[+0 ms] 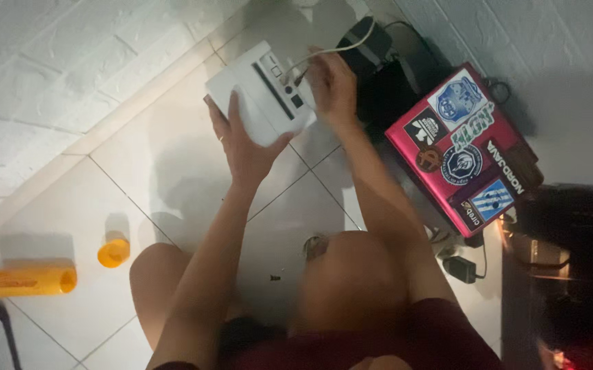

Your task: The person loads a roll of thermal paper into a portable receipt printer, threads the paper through the mechanism, closes the lid, and powers on the device. The printer emits a blue light and prints a test strip, which the person removes and folds.

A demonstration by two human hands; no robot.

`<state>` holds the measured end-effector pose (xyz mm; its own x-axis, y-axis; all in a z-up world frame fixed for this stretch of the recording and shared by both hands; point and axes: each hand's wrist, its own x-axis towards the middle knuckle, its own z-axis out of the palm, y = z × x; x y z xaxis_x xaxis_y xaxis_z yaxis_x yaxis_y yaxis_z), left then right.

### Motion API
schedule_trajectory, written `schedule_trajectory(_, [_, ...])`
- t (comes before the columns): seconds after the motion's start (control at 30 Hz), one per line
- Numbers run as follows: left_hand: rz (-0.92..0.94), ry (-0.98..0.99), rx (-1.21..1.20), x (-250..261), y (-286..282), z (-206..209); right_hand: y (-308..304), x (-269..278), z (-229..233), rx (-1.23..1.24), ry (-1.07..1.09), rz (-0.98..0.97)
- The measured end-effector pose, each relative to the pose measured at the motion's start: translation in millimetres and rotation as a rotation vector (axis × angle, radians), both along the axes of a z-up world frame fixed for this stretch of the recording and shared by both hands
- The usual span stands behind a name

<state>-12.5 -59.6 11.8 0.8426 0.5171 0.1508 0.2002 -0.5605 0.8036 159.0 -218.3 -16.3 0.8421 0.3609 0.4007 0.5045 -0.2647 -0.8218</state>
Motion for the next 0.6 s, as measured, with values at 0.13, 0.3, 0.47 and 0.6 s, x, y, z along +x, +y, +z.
schedule_trajectory(0.13, [-0.015, 0.055, 0.015, 4.3, 4.6, 0.2, -17.3, -1.1, -76.5, 0.119, 0.480, -0.177])
schedule_trajectory(0.3, [-0.030, 0.024, 0.058, 3.2, 1.2, -3.9, -1.1, 25.8, -150.3, -0.083, 0.794, -0.206])
schedule_trajectory(0.47, [-0.044, -0.104, 0.101, 2.9, -1.1, -1.9, 30.2, 42.4, -168.6, -0.287, 0.728, -0.281])
schedule_trajectory(0.6, [-0.038, -0.041, 0.083, 7.0, -0.3, 2.0, 48.5, 49.0, -172.2, -0.315, 0.741, -0.320])
